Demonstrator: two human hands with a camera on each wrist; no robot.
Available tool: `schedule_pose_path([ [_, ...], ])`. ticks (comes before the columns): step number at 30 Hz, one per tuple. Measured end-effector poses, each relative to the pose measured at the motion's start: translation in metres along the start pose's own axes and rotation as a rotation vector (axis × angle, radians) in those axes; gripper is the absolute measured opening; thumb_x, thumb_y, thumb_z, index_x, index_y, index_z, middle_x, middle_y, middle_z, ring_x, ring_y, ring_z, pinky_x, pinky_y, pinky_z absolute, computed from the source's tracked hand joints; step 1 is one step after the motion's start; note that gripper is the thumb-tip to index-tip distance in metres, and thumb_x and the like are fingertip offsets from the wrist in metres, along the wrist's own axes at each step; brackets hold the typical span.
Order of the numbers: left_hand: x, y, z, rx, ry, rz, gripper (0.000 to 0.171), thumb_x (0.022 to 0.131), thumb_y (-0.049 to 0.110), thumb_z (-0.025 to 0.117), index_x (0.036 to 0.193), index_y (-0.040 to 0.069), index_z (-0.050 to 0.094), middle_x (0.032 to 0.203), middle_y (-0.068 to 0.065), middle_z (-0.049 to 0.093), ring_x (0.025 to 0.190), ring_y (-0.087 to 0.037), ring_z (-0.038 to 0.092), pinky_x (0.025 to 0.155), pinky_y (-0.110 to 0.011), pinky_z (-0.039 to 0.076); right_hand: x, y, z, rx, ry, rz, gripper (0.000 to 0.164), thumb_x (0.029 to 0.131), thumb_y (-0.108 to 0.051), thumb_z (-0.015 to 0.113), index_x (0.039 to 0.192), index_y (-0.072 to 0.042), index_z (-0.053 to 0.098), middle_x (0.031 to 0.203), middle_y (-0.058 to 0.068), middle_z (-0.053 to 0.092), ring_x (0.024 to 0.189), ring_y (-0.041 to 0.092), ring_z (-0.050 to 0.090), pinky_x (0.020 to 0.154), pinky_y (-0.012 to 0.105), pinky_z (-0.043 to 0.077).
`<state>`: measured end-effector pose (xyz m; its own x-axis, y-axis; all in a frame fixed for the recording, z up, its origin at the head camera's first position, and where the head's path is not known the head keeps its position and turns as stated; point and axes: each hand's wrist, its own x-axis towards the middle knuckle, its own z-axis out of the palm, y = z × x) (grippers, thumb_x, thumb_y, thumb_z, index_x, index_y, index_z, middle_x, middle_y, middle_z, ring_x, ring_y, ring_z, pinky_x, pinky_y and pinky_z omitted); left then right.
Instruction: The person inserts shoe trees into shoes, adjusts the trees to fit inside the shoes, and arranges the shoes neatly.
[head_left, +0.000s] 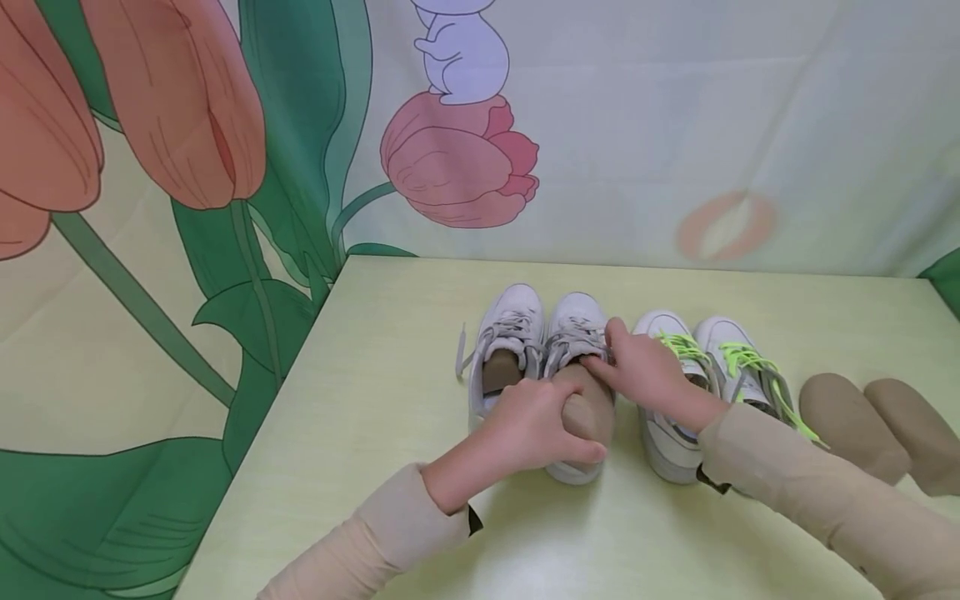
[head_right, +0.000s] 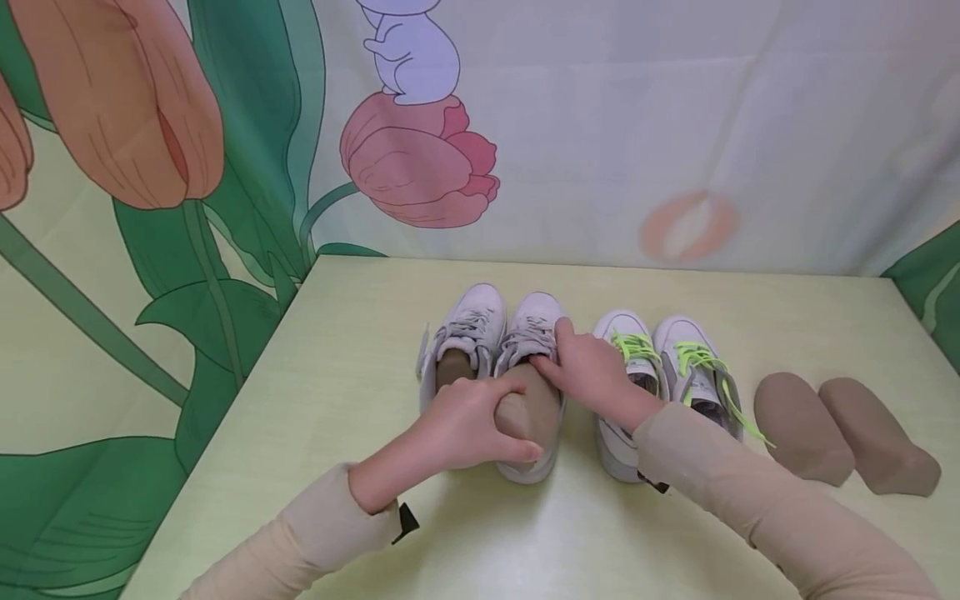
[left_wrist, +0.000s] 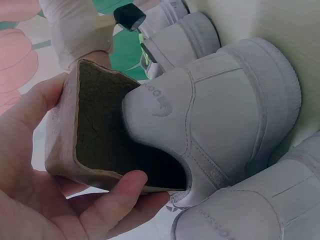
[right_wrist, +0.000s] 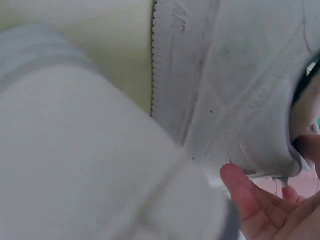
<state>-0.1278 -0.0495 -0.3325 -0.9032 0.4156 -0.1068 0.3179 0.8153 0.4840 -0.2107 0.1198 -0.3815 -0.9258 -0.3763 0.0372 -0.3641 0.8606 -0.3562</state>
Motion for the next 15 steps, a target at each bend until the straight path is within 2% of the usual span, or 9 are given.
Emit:
schedule_pose_path([
  [2,0.0,-0.0006,0.0012,-0.004,0.003,0.0,0.063,0.064,0.049,0.07,0.116,0.021,0.05,0.094,-0.004,0.063,0.085,-0.019,0.058,0.069,-0.028,0.044,0.0018,0.0003,0.0032,0.0,0.003,0.025,0.034,0.084,-0.037,0.053,0.085,-0.006,0.039,0.054,0.004,0.044,0.044,0.018,0.043,0.037,0.028,0.029],
  [6,-0.0004,-0.0008,0.0028,-0.003,0.013,-0.001,0.064,0.064,0.049,0.07,0.116,0.02,0.051,0.096,-0.004,0.063,0.088,-0.021,0.058,0.069,-0.028,0.044,0.0055,-0.0016,0.0037,-0.009,-0.013,0.023,0.025,0.084,-0.028,0.052,0.086,-0.006,0.039,0.056,0.006,0.047,0.045,0.02,0.044,0.038,0.029,0.031],
  [10,-0.0007,-0.0013,0.0038,0.015,0.024,-0.001,0.067,0.064,0.05,0.07,0.119,0.017,0.051,0.101,-0.005,0.062,0.092,-0.023,0.058,0.072,-0.03,0.044,0.0074,-0.0007,-0.0007,0.048,-0.06,-0.012,0.019,0.081,-0.018,0.054,0.088,-0.006,0.041,0.058,0.005,0.047,0.047,0.018,0.043,0.042,0.027,0.032],
  [15,-0.0012,-0.0027,0.0047,0.024,0.035,-0.004,0.068,0.064,0.051,0.069,0.12,0.015,0.052,0.106,-0.005,0.062,0.094,-0.024,0.058,0.074,-0.031,0.044,0.0066,0.0057,-0.0051,0.113,-0.121,-0.09,0.022,0.078,-0.014,0.056,0.095,-0.006,0.044,0.059,0.002,0.046,0.049,0.014,0.041,0.046,0.025,0.034],
])
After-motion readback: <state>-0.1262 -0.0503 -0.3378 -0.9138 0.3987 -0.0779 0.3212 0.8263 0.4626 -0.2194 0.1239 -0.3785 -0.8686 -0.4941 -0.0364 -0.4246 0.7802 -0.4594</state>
